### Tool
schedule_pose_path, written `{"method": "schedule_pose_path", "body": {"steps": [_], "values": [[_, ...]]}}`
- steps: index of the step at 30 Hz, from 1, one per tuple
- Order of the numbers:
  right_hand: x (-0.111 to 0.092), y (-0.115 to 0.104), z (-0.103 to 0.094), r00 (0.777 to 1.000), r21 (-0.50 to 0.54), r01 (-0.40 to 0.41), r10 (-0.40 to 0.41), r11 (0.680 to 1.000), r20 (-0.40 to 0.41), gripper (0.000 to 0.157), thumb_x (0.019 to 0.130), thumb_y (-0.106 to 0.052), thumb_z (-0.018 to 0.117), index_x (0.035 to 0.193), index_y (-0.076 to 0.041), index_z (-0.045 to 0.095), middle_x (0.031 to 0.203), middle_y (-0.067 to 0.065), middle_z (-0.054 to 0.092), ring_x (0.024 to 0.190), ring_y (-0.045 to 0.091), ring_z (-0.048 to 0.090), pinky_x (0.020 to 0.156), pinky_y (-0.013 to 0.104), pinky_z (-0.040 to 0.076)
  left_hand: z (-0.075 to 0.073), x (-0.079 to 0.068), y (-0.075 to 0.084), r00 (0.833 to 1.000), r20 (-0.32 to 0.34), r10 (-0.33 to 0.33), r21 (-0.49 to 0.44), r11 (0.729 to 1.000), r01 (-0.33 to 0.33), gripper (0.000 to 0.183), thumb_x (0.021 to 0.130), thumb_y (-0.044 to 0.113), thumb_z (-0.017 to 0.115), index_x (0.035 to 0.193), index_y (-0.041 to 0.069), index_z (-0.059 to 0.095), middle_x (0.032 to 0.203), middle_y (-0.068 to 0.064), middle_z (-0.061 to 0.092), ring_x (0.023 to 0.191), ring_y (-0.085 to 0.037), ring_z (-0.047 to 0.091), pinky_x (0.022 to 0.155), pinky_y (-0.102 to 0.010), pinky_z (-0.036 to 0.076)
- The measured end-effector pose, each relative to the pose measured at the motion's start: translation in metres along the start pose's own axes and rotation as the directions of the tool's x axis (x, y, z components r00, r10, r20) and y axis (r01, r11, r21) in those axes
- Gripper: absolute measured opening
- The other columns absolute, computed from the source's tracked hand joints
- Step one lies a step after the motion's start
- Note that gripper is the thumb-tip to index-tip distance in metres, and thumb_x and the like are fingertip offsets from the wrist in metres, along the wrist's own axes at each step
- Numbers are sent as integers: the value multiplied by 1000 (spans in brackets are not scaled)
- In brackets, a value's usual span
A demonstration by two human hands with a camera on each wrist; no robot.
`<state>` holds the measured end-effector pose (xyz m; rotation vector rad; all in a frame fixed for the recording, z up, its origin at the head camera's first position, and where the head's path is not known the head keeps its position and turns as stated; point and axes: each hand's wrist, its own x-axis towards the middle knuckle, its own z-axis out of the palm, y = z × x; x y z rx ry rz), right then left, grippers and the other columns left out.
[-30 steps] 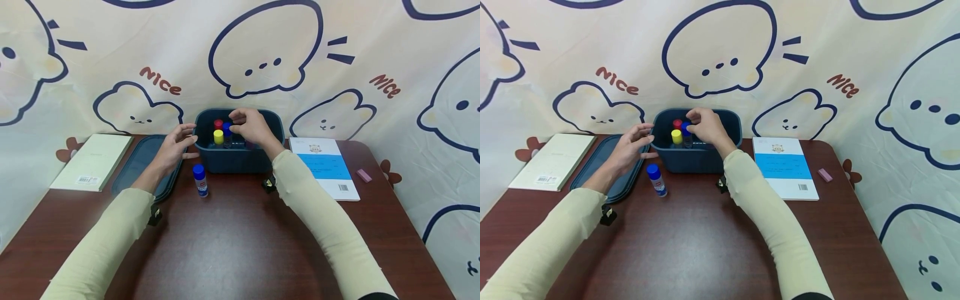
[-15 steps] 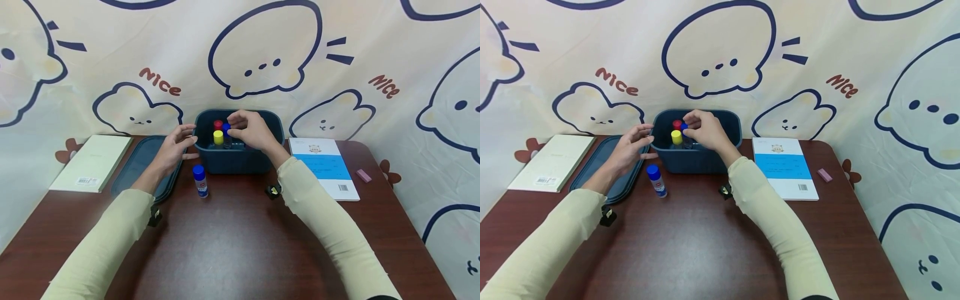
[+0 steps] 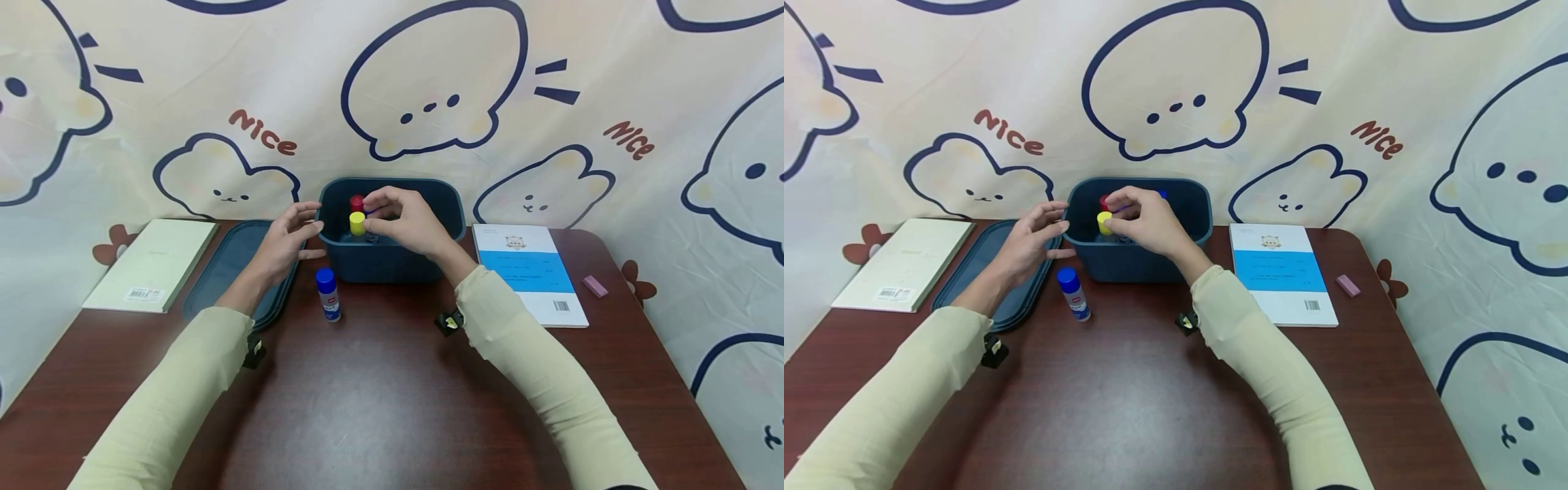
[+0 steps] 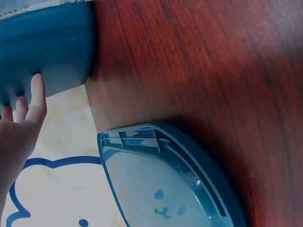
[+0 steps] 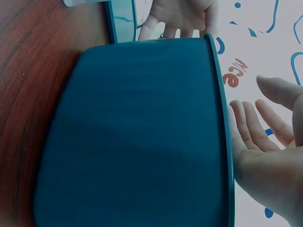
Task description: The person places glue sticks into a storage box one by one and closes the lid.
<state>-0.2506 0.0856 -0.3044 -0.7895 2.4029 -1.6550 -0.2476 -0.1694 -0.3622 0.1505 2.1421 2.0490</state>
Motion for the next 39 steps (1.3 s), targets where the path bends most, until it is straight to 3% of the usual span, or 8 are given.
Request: {"method": "schedule_pose_path", "body": {"steps": [22,29,34,39], "values": [[-9,-3,15,998,61,18,-21,998,58,33,95,-7,71,126,3,64,123,18,66,104,23,66,92,35,57,1,1,-2,1000,-2,6,-3,1000,-6,51,106,25,56,151,12,38,157,-14,31,139,-32,37,95,-49,53],[-10,0,25,985,84,79,-90,993,144,37,96,-7,70,129,4,61,125,20,66,107,20,68,93,33,57,-1,1,-2,1000,15,24,-5,1000,-24,52,106,24,55,152,10,36,157,-15,31,139,-33,37,96,-51,52],[-10,2,29,978,130,69,-93,989,188,36,95,-3,70,129,6,61,124,22,67,111,28,68,95,33,56,-1,0,-2,999,23,25,-8,1000,-25,52,106,23,54,152,10,35,158,-14,30,138,-33,36,96,-52,52],[-12,3,33,973,156,68,-101,985,207,33,95,-2,70,126,5,63,123,24,67,111,25,68,96,33,55,-1,0,-1,999,23,26,-7,1000,-26,52,106,23,54,153,10,35,158,-14,30,139,-32,35,96,-51,53]]}}
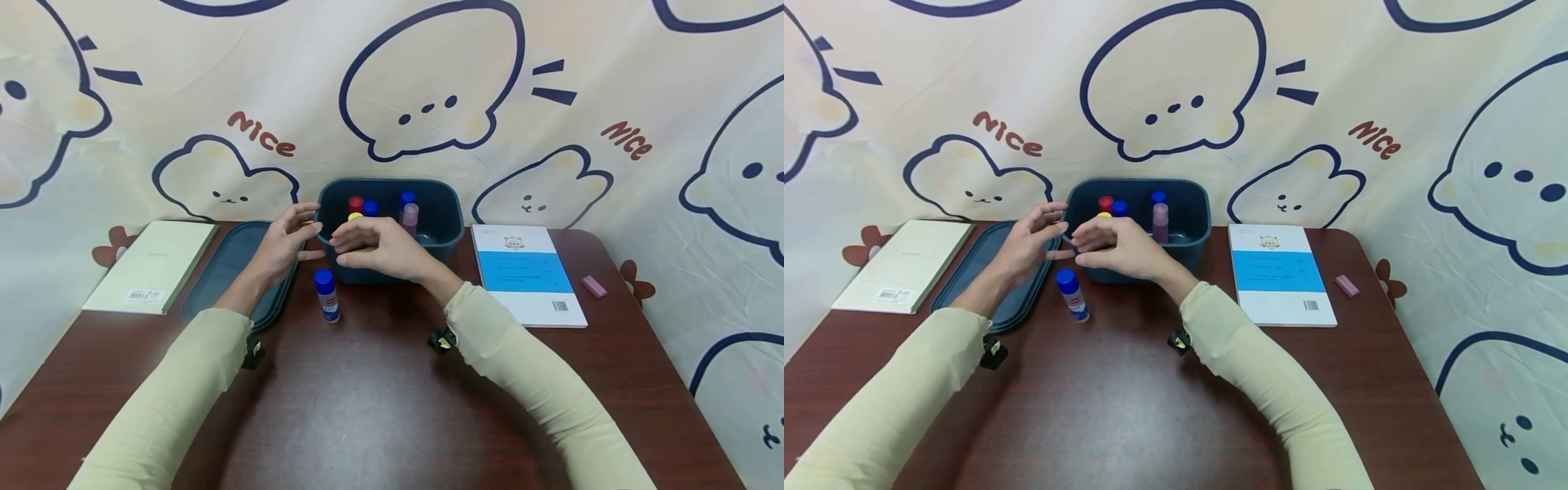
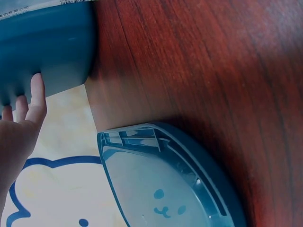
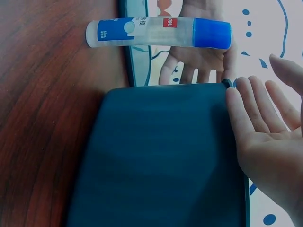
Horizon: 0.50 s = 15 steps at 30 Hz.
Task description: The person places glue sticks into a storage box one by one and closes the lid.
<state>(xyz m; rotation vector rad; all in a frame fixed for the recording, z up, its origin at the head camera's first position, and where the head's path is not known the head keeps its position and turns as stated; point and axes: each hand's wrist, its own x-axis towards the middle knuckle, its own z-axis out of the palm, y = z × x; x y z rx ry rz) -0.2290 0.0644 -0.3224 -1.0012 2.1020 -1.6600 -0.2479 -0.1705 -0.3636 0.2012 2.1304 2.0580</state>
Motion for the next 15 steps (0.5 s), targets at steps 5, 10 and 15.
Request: {"method": "schedule_pose_path", "body": {"steps": [5,10,15], "values": [[0,1,4,999,16,-9,8,1000,43,32,95,-2,69,126,5,63,124,21,67,115,26,66,97,32,54,0,0,0,1000,-3,0,3,1000,0,52,106,23,54,153,10,35,160,-13,28,141,-32,32,95,-50,53],[-1,4,7,996,25,-39,37,999,80,34,96,-2,68,128,4,62,131,24,63,119,23,65,99,31,53,1,1,0,1000,-10,0,14,1000,0,52,106,24,55,153,11,36,160,-12,28,142,-32,31,92,-43,56],[-1,6,12,991,15,-73,71,997,112,36,96,-3,67,131,3,61,132,18,65,122,22,63,99,30,53,0,0,0,1000,-18,1,39,999,-1,53,106,25,55,153,11,36,161,-12,28,143,-32,32,88,-36,59]]}}
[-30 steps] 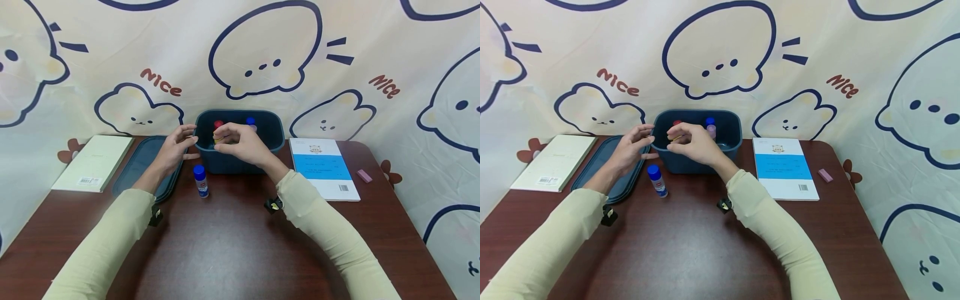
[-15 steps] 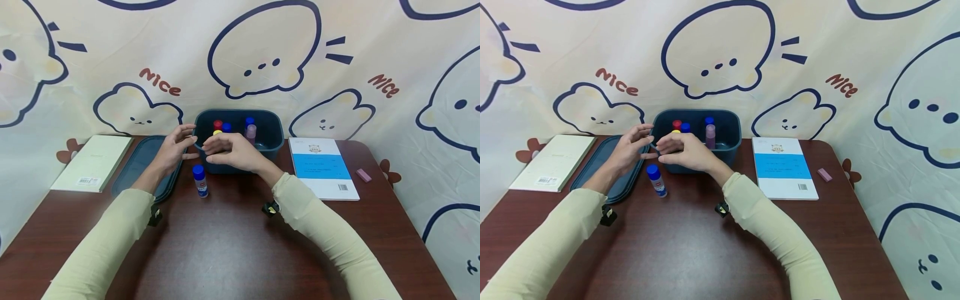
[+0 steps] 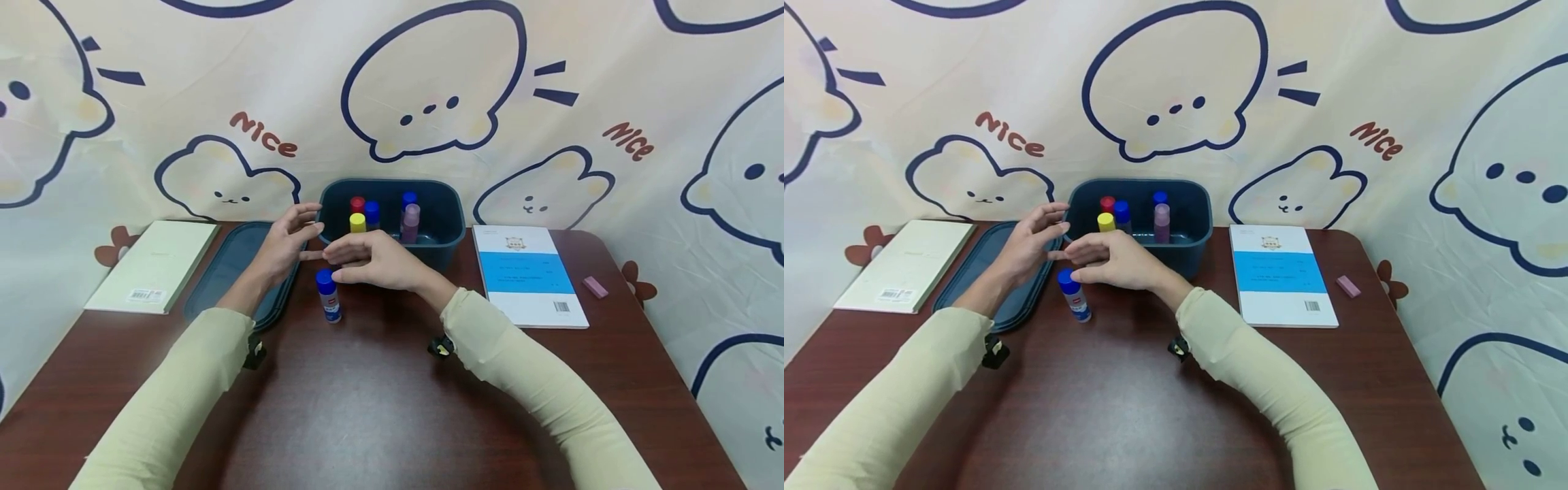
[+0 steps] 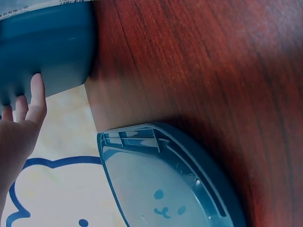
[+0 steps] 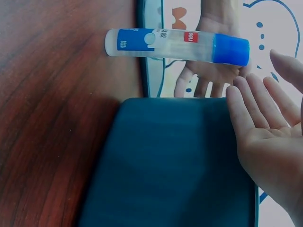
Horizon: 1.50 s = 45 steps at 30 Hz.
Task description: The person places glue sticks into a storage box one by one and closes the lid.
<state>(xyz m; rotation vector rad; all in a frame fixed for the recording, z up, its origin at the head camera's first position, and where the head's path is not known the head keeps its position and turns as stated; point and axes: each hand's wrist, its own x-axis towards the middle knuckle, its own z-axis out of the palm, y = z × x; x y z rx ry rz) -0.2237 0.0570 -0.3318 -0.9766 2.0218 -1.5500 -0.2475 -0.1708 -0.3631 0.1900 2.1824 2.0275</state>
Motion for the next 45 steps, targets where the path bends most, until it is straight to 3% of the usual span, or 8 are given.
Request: {"method": "schedule_pose_path", "body": {"steps": [11,17,26,35,45], "values": [[4,6,12,998,-48,-40,42,998,38,41,96,-8,69,135,1,59,135,13,63,125,19,61,99,28,52,0,0,-1,1000,9,0,17,1000,0,52,106,26,54,153,11,36,160,-12,29,143,-31,32,102,-53,49],[7,9,16,998,-86,-54,57,995,29,39,95,-9,71,133,0,61,132,13,65,121,21,62,97,27,54,-1,1,-1,1000,13,10,0,1000,-10,52,106,26,54,152,10,37,159,-12,30,142,-31,33,101,-52,50],[7,11,18,999,-168,-29,33,985,20,35,96,-7,71,129,0,64,125,12,66,118,20,61,100,27,52,0,1,-2,1000,11,21,-23,1000,-21,50,106,26,55,151,10,38,158,-13,31,141,-31,34,93,-41,57],[5,6,17,999,-236,-36,39,971,11,34,96,-12,71,129,-3,65,125,8,68,117,16,61,108,30,45,-1,0,-2,1000,14,13,-24,1000,-13,50,106,24,54,151,10,38,159,-13,29,141,-32,32,93,-42,57],[2,-2,9,1000,-208,-12,11,978,-4,34,96,-12,71,128,-2,64,124,9,68,118,18,62,105,30,49,0,-1,0,1000,5,-1,4,1000,1,52,106,27,55,152,11,37,160,-12,28,143,-32,31,100,-50,51]]}}
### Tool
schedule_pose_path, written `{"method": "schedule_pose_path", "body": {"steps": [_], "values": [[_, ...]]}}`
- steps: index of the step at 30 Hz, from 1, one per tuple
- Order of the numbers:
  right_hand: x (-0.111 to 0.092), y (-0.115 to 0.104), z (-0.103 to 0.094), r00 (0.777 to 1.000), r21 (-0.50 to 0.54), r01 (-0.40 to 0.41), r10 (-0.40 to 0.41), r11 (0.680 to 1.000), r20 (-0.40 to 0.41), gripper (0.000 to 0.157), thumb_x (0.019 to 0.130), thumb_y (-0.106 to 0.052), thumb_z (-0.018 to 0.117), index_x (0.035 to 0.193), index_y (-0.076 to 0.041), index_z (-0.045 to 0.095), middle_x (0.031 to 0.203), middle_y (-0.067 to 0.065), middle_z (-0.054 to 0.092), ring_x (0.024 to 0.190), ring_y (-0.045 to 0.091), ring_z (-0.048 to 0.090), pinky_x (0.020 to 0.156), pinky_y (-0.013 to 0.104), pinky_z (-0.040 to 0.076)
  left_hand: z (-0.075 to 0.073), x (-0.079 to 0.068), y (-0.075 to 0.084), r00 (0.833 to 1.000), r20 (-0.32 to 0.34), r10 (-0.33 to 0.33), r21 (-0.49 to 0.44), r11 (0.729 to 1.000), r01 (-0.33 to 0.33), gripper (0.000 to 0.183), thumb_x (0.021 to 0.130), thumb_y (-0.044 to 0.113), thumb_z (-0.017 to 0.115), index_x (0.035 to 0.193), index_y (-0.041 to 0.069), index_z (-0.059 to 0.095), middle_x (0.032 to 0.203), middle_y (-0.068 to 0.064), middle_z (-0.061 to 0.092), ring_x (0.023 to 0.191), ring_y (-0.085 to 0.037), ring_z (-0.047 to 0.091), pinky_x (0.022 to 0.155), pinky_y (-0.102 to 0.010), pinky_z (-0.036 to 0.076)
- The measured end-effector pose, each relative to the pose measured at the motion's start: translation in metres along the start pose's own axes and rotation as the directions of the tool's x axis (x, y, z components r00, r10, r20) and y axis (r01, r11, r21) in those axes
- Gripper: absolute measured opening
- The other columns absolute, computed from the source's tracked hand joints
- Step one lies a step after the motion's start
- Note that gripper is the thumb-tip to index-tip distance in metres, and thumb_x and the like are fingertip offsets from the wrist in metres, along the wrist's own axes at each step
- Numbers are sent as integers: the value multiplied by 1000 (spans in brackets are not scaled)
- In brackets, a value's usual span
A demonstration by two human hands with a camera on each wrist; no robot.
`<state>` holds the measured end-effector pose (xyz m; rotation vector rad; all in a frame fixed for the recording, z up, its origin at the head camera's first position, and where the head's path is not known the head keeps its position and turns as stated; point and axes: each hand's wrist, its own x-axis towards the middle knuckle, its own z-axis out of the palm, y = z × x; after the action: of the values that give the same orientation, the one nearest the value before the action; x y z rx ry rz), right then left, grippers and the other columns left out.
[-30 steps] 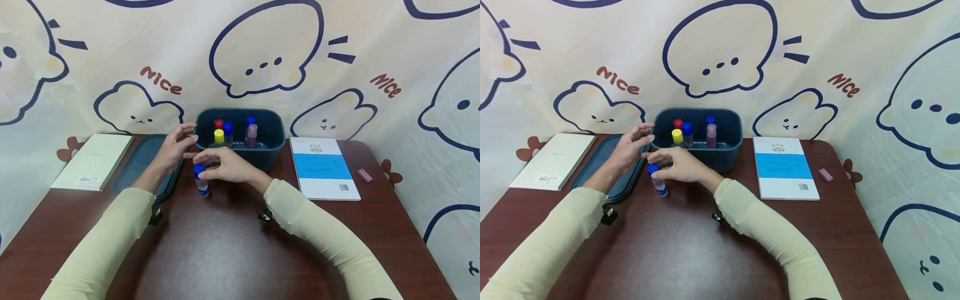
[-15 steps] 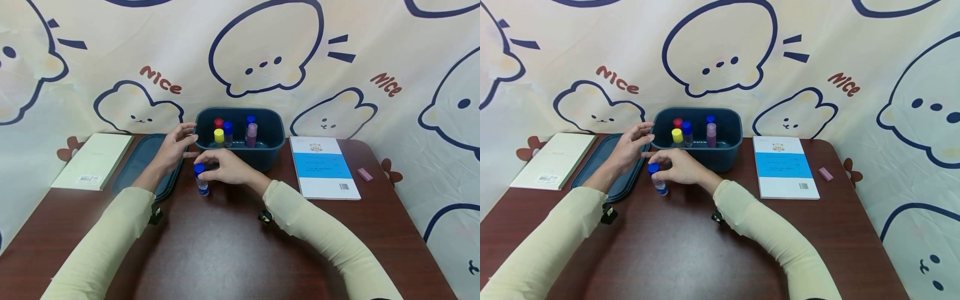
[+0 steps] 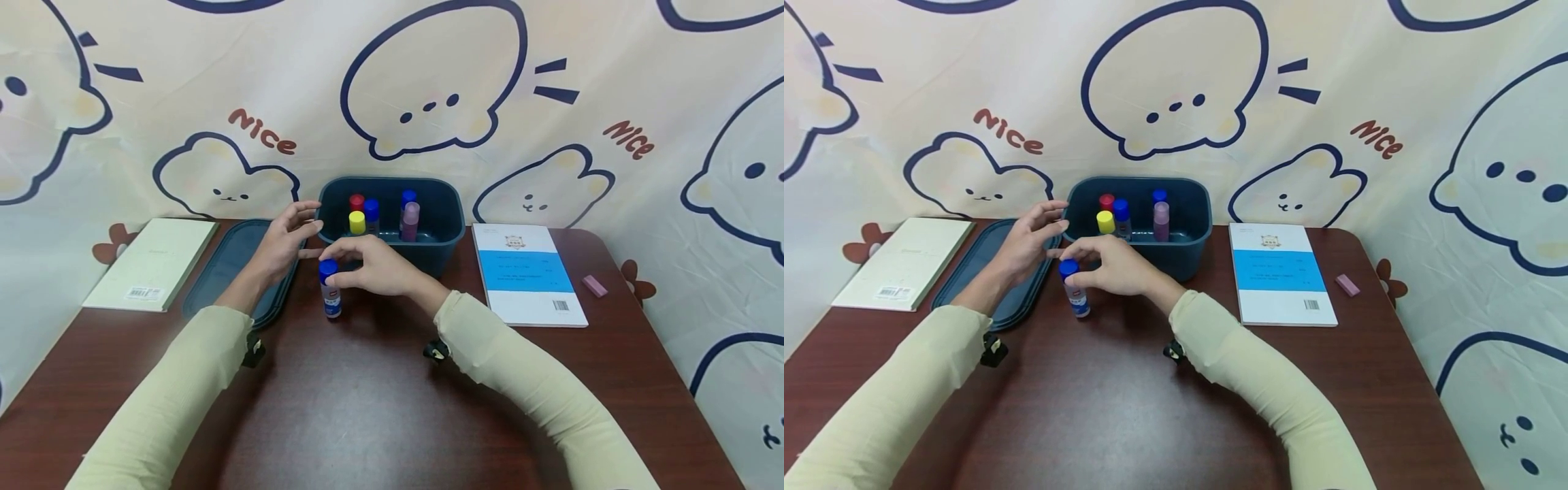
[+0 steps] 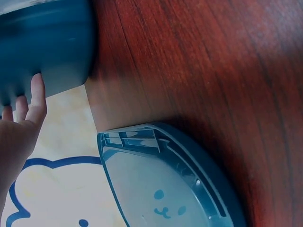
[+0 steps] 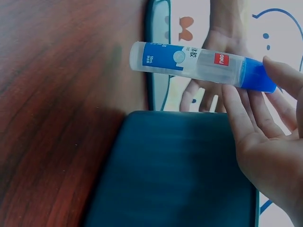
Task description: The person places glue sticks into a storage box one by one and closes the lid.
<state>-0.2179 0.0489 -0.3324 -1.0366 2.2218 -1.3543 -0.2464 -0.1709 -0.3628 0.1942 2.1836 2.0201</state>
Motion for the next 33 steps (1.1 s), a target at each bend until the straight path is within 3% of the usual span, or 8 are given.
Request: {"method": "schedule_pose_path", "body": {"steps": [8,16,26,33], "values": [[-2,-5,-8,1000,37,13,-12,999,-26,35,96,-12,72,128,-2,64,124,8,68,119,17,62,106,32,48,0,0,1,1000,3,-9,0,1000,9,51,106,26,54,152,12,36,161,-12,28,143,-32,31,99,-47,52],[-2,-7,-17,992,52,82,-77,995,-98,30,94,-11,74,122,-2,67,116,6,70,112,15,65,103,29,49,1,1,0,1000,3,-1,-23,1000,1,52,106,25,55,152,11,36,160,-13,28,141,-32,31,101,-53,50],[-7,-13,-33,982,96,98,-81,991,-172,30,94,-11,74,121,-1,65,114,5,69,111,18,64,104,44,49,0,0,-1,1000,1,-6,-18,1000,6,52,106,27,55,152,13,37,159,-12,30,141,-32,32,98,-52,51],[-10,-16,-42,974,106,114,-90,988,-207,22,92,-8,74,112,-4,64,112,8,68,109,21,64,102,44,51,0,1,-1,1000,5,2,-21,1000,-2,51,106,27,56,151,13,38,159,-12,30,141,-31,34,98,-53,51]]}}
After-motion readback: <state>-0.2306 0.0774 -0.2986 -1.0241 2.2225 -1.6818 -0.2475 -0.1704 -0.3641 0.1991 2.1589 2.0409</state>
